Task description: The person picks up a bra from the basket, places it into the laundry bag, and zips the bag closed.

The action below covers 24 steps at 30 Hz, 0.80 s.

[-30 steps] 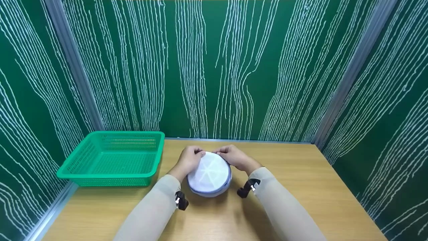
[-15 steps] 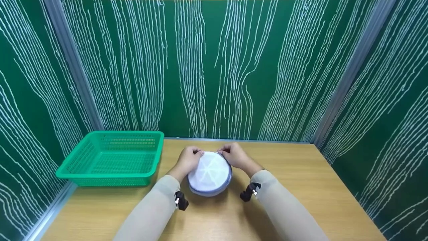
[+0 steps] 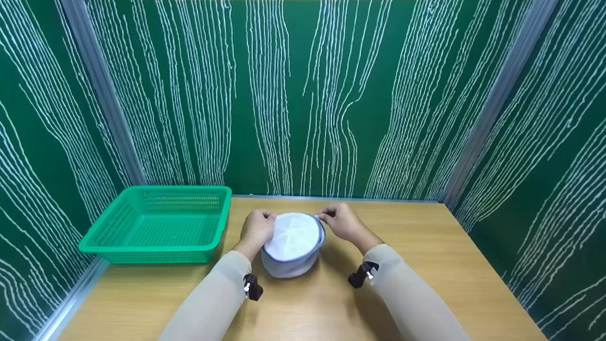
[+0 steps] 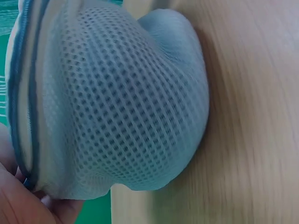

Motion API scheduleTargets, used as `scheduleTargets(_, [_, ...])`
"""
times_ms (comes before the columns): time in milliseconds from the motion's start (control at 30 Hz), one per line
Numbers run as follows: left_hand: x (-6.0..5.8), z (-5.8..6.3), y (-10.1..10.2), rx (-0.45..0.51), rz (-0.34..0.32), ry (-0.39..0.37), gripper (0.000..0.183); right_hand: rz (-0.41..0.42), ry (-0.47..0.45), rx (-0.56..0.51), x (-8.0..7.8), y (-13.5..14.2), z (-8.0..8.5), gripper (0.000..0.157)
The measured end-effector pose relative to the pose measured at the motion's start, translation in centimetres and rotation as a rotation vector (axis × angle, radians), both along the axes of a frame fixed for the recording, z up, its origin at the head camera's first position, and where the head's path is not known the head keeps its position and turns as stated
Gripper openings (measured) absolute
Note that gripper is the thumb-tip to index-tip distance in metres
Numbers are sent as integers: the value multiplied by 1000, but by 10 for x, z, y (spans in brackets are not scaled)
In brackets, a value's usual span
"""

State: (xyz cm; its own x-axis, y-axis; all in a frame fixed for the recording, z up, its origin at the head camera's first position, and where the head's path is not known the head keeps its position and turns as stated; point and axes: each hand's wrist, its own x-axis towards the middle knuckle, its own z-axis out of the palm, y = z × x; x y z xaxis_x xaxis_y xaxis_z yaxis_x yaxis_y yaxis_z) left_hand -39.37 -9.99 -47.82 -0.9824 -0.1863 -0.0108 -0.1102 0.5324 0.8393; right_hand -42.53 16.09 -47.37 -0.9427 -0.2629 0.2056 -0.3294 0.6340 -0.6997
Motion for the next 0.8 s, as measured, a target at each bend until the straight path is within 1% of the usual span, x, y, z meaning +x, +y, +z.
scheduleTargets(100, [2, 0, 1, 3, 22, -6, 30, -5, 4, -9, 1, 3, 0, 14])
scheduleTargets(200, [3, 1, 3, 4, 15, -15, 33, -21, 3, -18, 1, 2, -1, 14])
scheduleTargets(300, [3, 3, 6, -10, 11, 22, 34, -43, 4, -22, 1, -1, -1, 15])
scheduleTargets(400, [2, 5, 11, -41, -14, 85, 33, -53, 10, -25, 2, -4, -1, 15])
scheduleTargets(500, [2, 6, 19, -117, -85, 128, 35, -46, 24, -29, 2, -7, -1, 15])
scheduleTargets(633, [4, 9, 31, -234, -196, 149, 36, -30, 47, -27, 3, -12, -1, 13])
scheduleTargets(700, [5, 12, 36, -263, -237, 140, 36, -23, 54, -27, 4, -14, -1, 13])
scheduleTargets(800, [6, 16, 41, -305, -280, 135, 36, -4, 60, -37, 6, -17, 1, 13])
